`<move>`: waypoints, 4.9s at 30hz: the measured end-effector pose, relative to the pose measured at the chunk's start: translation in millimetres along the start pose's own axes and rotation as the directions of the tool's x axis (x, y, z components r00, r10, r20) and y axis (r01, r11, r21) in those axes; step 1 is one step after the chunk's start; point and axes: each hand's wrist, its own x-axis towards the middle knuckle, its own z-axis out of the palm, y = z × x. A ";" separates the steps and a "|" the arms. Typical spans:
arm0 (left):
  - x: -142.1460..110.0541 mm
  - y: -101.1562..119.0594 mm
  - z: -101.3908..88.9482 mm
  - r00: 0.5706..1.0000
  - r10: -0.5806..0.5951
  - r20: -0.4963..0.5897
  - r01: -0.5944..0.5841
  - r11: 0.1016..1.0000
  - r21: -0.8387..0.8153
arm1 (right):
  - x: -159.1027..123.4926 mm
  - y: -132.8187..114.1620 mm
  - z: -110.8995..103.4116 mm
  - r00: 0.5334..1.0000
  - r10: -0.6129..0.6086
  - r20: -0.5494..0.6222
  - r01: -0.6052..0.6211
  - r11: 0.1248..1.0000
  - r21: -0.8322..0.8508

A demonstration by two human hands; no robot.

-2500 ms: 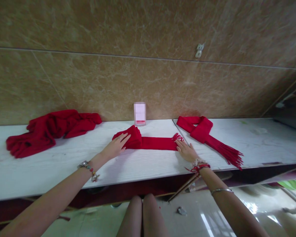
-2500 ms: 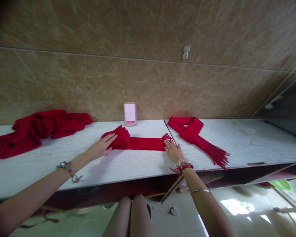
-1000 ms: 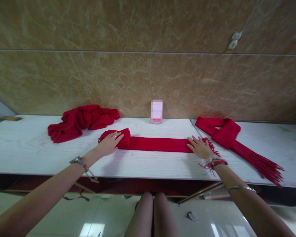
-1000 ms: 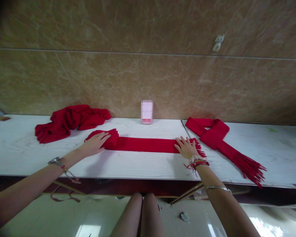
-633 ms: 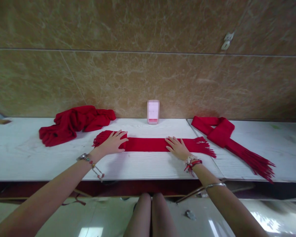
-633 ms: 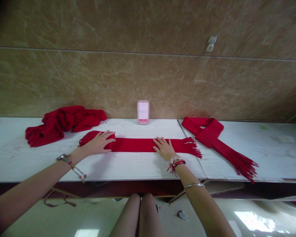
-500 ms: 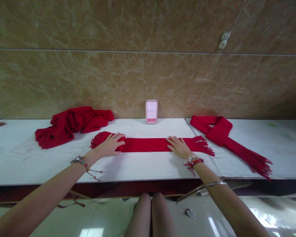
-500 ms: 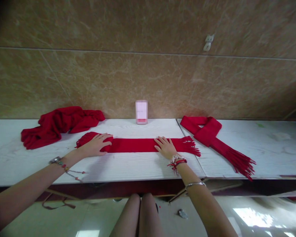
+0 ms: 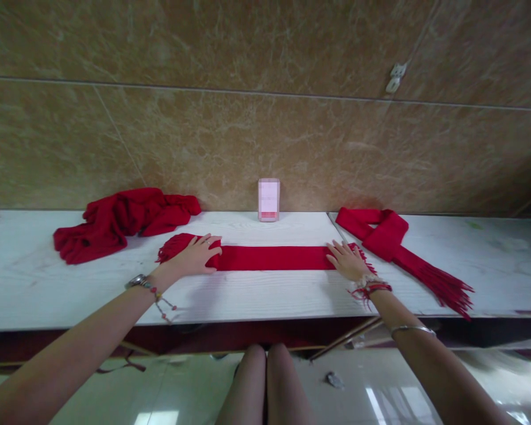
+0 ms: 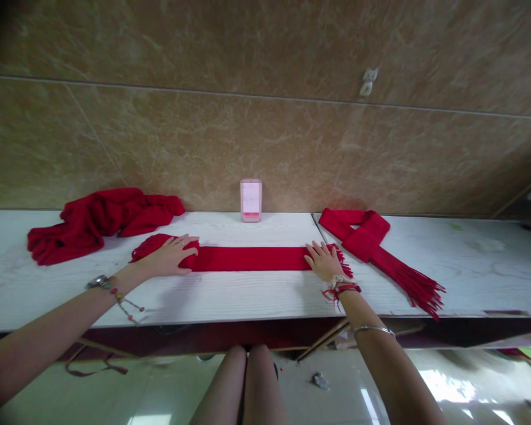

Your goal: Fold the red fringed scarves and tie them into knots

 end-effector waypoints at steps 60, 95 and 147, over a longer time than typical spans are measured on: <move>-63.0 -69.7 44.7 0.922 -0.343 -0.178 0.343 0.939 -0.029 | 32.5 -133.7 -32.8 0.967 -0.241 0.080 0.221 0.954 0.202; -17.2 19.0 57.8 0.970 0.077 -0.232 -0.128 0.969 -0.213 | 42.8 -201.4 -24.4 0.785 -0.549 -0.288 0.620 0.707 0.340; -8.7 5.4 57.8 0.932 0.342 -0.118 -0.359 0.914 -0.188 | 0.7 -25.7 7.3 0.989 -0.144 0.018 0.144 0.990 0.011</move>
